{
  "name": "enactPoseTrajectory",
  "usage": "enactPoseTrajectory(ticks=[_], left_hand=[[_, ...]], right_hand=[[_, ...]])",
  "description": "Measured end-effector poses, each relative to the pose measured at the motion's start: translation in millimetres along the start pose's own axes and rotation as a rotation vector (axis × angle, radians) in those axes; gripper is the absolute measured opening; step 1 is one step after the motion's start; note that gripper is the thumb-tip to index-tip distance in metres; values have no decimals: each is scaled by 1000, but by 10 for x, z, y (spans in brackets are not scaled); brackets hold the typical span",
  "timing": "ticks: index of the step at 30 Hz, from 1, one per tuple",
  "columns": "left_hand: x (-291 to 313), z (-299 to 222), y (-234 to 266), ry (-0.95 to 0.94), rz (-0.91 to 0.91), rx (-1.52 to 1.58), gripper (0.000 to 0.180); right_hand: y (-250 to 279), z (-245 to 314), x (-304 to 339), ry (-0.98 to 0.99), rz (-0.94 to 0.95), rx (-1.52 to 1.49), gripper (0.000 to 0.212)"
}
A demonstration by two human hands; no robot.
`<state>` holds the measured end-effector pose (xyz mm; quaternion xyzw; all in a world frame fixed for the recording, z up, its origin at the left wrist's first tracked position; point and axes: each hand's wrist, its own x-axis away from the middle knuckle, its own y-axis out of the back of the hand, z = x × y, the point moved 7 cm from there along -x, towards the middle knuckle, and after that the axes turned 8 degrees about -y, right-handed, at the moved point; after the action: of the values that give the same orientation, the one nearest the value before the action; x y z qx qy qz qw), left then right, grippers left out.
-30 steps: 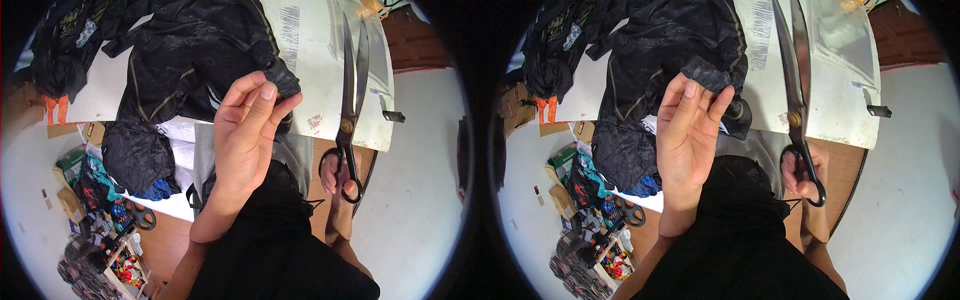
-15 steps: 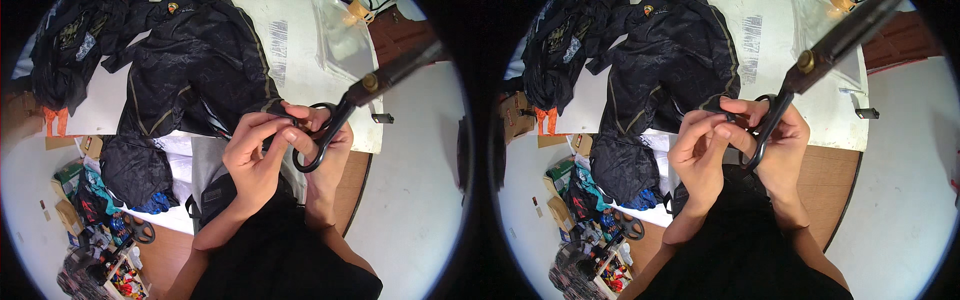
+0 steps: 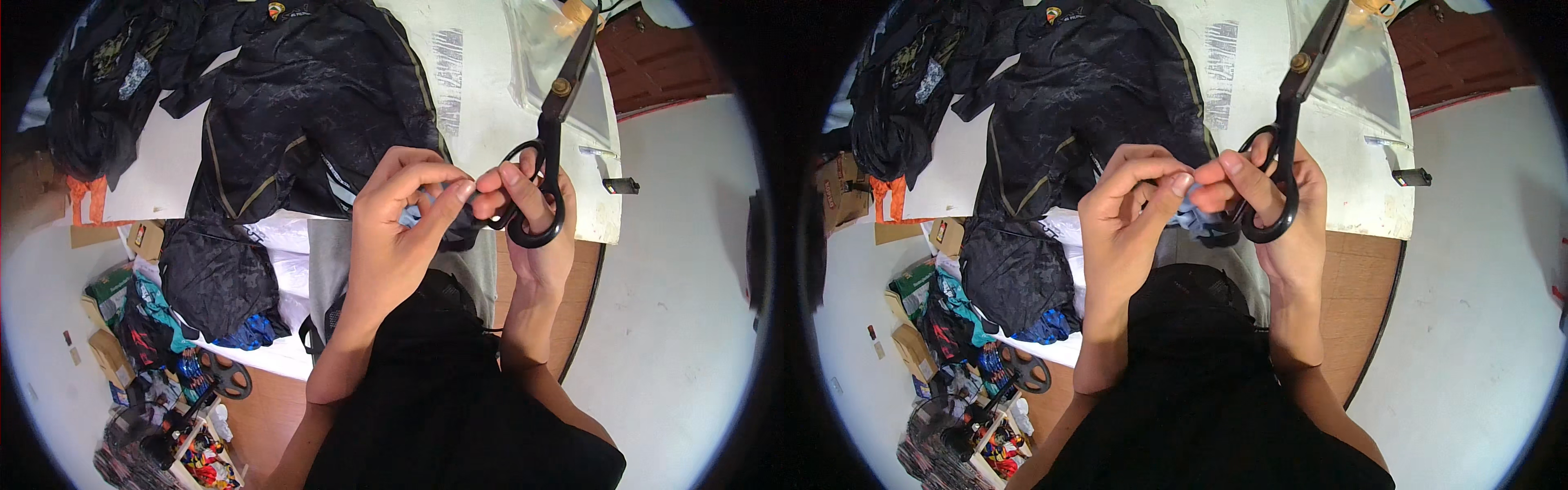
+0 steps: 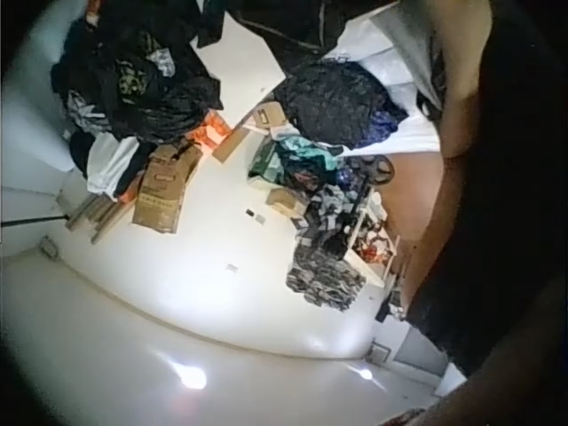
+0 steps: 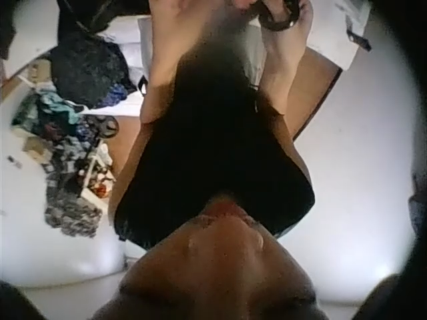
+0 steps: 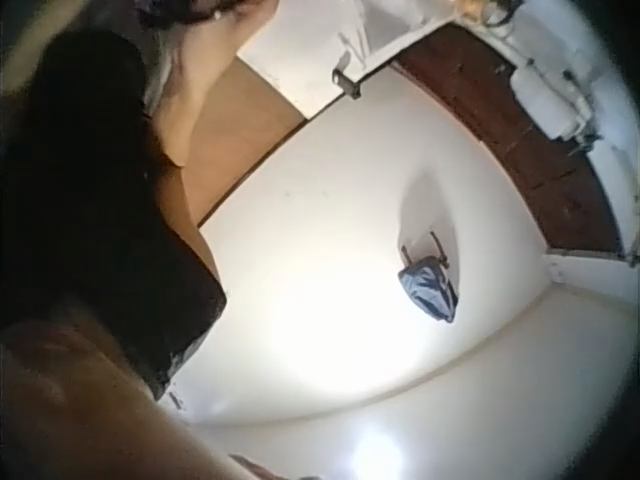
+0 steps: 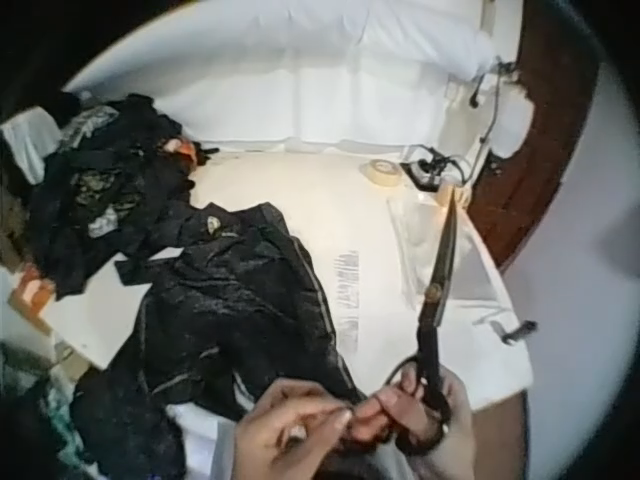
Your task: The recorder uses scissors to cut off a label or tag from a black jacket placed on a table.
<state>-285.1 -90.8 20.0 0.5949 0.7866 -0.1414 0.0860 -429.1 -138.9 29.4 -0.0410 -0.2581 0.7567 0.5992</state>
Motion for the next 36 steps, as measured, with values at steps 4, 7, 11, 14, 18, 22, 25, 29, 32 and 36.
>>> enactPoseTrajectory(ticks=[4, 7, 11, 14, 18, 22, 25, 29, 32, 36], left_hand=[[39, 269, 156, -27, -26, -172, 16], [207, 372, 321, 67, -4, -282, 11], [693, 762, 278, 531, 39, -120, 14], [1091, 1039, 9, 906, 200, 169, 29], [1188, 1213, -287, 1088, 105, 649, 43], [1235, 1293, -342, 1206, -53, 627, 27], [1183, 1255, -301, 1183, -100, 564, 23], [912, 941, -171, 970, -73, 599, 20], [699, 664, -21, 720, 26, 455, 15], [714, 372, -107, 652, 303, 170, 27]], right_hand=[[138, 11, -24, 6, -70, 100, 18], [461, 79, 38, 63, -168, 256, 20], [807, 52, 148, 28, -216, 384, 21], [969, -140, 191, 25, -269, 496, 24], [1379, -465, 394, -55, -333, 795, 38], [1490, -678, 552, -41, -417, 1082, 42], [1535, -763, 449, 55, -466, 1033, 35], [1365, -814, 340, -87, -316, 601, 25], [1078, -659, 279, -160, -237, 271, 26], [680, -399, 212, -85, -115, 70, 31]])
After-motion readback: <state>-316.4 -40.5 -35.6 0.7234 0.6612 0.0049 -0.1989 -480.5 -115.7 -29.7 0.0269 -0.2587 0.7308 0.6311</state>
